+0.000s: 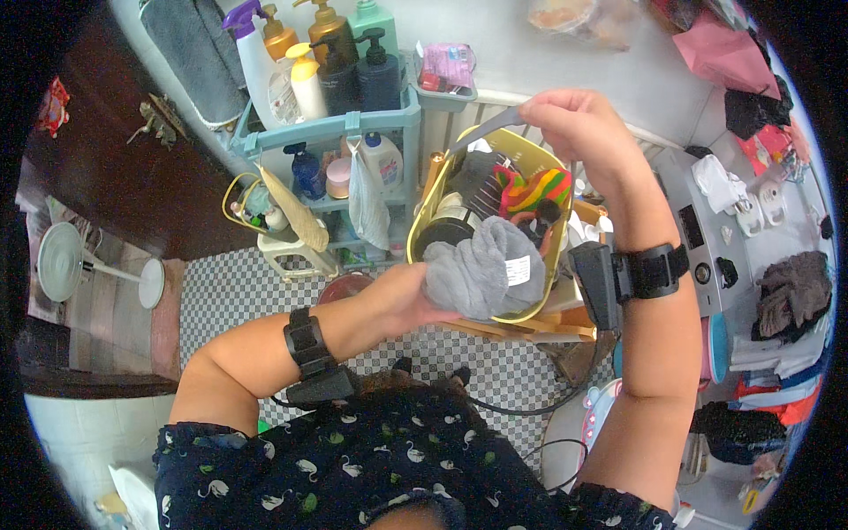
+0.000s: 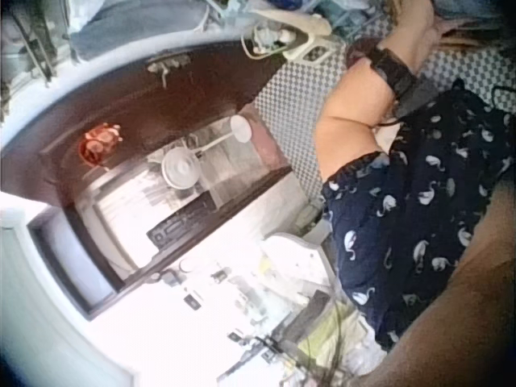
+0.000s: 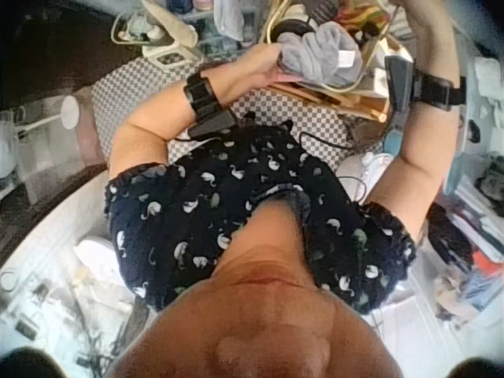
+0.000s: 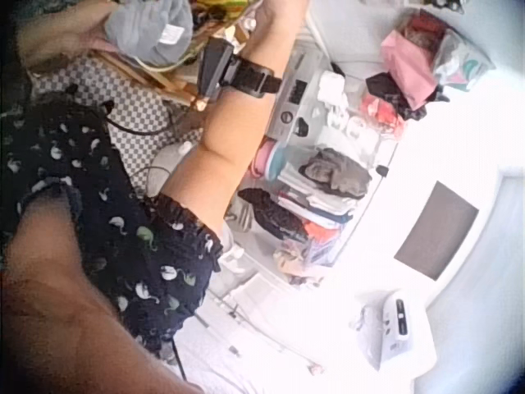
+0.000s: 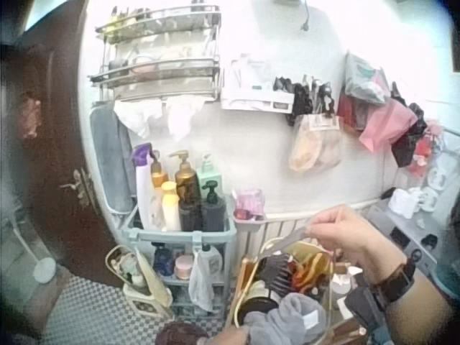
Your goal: The person places bottles and a basket onto a plastic shelf unit and wipes a light blue shelf tray with a cloth from a basin.
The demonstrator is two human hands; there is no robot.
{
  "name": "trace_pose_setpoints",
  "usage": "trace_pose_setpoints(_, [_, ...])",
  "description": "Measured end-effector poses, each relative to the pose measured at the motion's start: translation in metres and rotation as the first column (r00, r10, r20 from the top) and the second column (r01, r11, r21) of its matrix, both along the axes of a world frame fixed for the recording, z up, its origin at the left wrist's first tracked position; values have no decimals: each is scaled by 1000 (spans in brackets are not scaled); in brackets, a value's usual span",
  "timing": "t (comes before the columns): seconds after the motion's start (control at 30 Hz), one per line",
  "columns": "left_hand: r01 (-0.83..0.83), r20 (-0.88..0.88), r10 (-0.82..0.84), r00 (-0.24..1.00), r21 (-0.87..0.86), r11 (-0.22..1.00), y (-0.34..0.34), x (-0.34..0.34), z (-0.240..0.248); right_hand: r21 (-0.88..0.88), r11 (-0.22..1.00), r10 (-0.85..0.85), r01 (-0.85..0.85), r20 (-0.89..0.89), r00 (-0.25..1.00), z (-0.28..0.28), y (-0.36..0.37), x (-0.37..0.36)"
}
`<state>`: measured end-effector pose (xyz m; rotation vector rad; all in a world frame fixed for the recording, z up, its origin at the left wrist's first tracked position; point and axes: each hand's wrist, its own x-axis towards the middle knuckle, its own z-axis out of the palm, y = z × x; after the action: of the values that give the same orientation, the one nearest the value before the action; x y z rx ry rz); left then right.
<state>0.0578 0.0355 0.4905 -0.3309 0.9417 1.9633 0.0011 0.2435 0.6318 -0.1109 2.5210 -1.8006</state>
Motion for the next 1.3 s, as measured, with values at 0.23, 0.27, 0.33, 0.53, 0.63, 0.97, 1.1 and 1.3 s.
trace_pose_setpoints(0.23, [-45,48,50,998,-92,995,16,-8,-30,6,999,33,-34,98,995,-40,11,-19])
trace_pose_setpoints(0.27, [-56,52,61,997,-94,994,19,-9,-35,10,999,29,-30,131,991,-48,14,-22])
trace_pose_setpoints(0.33, [-101,37,105,994,-90,991,26,-10,-42,-11,999,50,-49,156,986,-62,22,-26])
trace_pose_setpoints(0.53, [-84,109,89,990,-53,995,34,-20,-99,109,982,138,-154,139,981,-71,6,-23])
trace_pose_setpoints(0.63, [-156,76,161,984,-70,985,35,-19,-105,77,985,141,-155,159,977,-74,5,-27])
trace_pose_setpoints(0.97, [-202,99,222,970,-180,963,31,-17,-95,271,948,122,-164,164,979,-76,0,-25])
trace_pose_setpoints(1.1, [-154,6,155,988,-83,985,30,-22,-126,240,964,78,-118,168,983,-97,7,-35])
trace_pose_setpoints(1.3, [-116,41,126,991,-183,976,30,-22,-109,182,948,199,-262,306,931,-92,9,-41])
